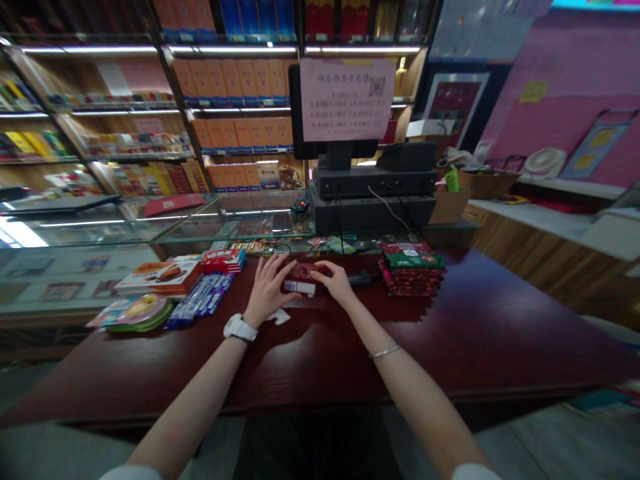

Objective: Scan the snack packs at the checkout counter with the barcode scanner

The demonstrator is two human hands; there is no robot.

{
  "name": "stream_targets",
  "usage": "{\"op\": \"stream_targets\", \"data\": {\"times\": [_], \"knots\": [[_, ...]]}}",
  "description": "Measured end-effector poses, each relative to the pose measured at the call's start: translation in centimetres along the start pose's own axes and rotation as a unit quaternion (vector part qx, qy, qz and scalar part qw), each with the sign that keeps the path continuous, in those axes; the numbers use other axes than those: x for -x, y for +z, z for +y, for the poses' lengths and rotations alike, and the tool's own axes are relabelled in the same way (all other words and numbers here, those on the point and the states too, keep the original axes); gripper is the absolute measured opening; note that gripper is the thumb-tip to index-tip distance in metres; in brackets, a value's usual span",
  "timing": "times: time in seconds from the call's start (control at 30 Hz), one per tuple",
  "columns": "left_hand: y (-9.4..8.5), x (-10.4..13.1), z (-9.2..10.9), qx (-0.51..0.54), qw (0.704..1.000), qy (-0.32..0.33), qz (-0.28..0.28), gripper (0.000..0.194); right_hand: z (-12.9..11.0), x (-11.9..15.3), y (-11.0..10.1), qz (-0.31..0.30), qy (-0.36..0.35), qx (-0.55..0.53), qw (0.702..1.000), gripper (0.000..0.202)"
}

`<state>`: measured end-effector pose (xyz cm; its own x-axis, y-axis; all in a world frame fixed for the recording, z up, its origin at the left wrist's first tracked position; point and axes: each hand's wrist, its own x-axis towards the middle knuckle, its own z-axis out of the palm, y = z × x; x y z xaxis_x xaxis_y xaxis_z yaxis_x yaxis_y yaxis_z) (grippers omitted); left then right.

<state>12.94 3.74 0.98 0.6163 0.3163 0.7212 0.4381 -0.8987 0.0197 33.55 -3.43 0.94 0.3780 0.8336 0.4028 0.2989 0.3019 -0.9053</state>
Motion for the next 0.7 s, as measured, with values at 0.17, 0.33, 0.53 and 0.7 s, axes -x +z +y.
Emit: {"op": "stream_targets", "data": {"times": [0.17, 0.33, 0.53, 0.7], "knots": [[-0.13, -0.02, 0.28, -0.009, 0.999, 0.003, -0.05, 0.088, 0.35, -0.09, -0.14, 0.01, 0.035, -0.032, 0.999, 0.034], [-0.39, -0.18, 0.35, -0.011, 0.998, 0.012, -0.061, 0.083, 0.95, -0.28, -0.18, 0.009, 0.04, -0.036, 0.999, 0.037], [-0.25, -0.17, 0.16, 0.012, 0.998, -0.003, -0.055, 0.086, 0.71, -0.23, -0.02, 0.007, -0.045, 0.043, 0.998, 0.04], [-0.14, -0.05, 0.01, 0.019, 0.997, -0.001, -0.072, 0.085, 0.16, 0.12, -0.23, 0.001, -0.177, 0.211, 0.961, 0.048]]}}
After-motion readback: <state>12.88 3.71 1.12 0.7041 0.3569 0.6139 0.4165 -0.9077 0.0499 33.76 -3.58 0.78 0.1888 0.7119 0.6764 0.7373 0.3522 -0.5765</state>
